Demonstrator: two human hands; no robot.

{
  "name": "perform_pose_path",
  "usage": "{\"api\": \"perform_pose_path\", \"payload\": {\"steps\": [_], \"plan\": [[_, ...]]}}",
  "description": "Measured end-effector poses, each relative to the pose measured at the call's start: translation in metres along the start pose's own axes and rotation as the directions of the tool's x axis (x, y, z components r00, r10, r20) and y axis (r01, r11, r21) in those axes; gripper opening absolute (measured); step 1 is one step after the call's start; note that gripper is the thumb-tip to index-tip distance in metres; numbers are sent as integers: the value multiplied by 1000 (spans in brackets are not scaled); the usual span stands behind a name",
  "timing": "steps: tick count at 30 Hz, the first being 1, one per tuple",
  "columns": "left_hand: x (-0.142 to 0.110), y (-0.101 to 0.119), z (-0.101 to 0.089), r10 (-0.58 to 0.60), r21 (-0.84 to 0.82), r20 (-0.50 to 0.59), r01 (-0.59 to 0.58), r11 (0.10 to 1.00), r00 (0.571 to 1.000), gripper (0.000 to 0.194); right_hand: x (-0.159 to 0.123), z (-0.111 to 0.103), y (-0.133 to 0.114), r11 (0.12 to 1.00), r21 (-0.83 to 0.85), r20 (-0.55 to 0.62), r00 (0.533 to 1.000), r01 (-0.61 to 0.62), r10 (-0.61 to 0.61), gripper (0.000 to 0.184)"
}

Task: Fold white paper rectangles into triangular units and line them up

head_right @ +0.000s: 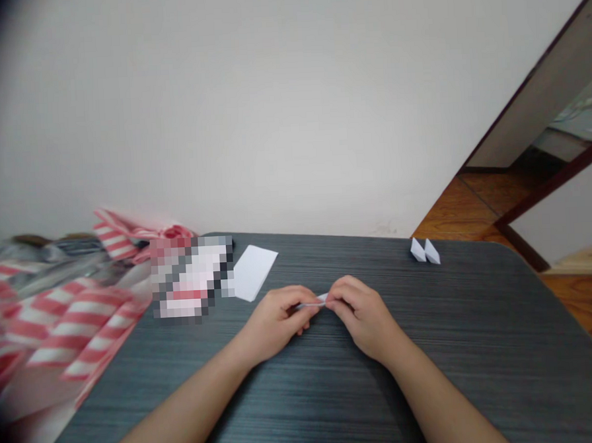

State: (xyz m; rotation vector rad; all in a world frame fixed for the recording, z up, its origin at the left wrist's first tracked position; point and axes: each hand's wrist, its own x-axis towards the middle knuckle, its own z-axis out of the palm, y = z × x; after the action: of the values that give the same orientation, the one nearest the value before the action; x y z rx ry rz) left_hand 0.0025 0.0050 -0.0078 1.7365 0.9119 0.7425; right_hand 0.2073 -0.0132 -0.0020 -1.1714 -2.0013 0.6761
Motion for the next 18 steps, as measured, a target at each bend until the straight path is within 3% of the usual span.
{"api": "perform_pose_path", "payload": {"steps": [18], "plan": [[-1,9,-3,-20,150,5,19,988,1000,19,3,1,-6,1000,-14,35,999,11,-10,17]]}}
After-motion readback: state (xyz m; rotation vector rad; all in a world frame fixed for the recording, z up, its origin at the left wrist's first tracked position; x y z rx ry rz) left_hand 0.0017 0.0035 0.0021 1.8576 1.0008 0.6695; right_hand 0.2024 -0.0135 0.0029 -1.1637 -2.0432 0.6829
